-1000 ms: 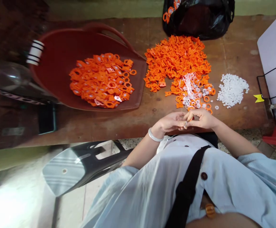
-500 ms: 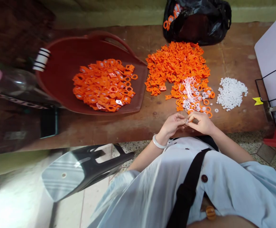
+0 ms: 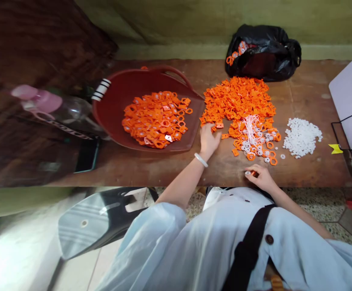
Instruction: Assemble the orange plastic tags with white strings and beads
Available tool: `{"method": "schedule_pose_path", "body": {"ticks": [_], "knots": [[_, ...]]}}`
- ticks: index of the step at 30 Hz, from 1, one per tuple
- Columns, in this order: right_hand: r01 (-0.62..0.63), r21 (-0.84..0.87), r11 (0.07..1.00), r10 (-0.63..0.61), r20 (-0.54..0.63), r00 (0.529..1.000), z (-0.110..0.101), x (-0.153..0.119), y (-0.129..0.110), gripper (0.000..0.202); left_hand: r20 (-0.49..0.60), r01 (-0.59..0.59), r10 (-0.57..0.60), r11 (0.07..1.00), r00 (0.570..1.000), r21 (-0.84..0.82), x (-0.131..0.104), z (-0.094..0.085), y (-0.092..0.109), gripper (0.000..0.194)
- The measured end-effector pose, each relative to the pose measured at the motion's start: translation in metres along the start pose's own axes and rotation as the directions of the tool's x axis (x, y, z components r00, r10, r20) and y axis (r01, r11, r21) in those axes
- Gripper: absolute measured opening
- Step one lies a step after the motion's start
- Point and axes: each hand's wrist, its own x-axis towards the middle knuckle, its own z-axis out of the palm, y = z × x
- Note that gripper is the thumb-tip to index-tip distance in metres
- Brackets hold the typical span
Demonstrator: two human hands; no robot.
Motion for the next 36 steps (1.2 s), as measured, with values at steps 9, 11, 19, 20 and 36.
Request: {"method": "schedule_pose_path", "body": {"ticks": [9,11,19,20,36], "knots": [[0.084,0.052,0.995,-0.079,-0.094,0.992,0.010,-0.006,0.015,0.012,0.068,0.079,-0.084,0.994,0.994,0.080,0.070,0.014,-0.025,0.025],[0.095,0.055,0.994,-0.090,-0.092,0.992,0.010,-0.007,0.017,0.012,0.104,0.086,-0.090,0.995,0.990,0.046,0.061,0.022,-0.020,0.021],[0.168,0.058,0.984,-0.161,-0.115,0.980,0.010,-0.010,0.019,0.010,0.085,0.017,-0.016,1.000,0.996,-0.002,0.049,0.029,-0.003,0.027],[0.182,0.056,0.982,-0.175,-0.115,0.978,0.010,-0.010,0.019,0.010,0.075,-0.014,0.012,1.000,0.997,0.028,0.054,0.029,0.000,0.026],[0.254,0.047,0.966,-0.247,-0.122,0.961,0.010,-0.011,0.021,0.010,0.082,-0.072,0.049,0.950,0.995,0.304,0.055,0.048,0.030,0.041]]}}
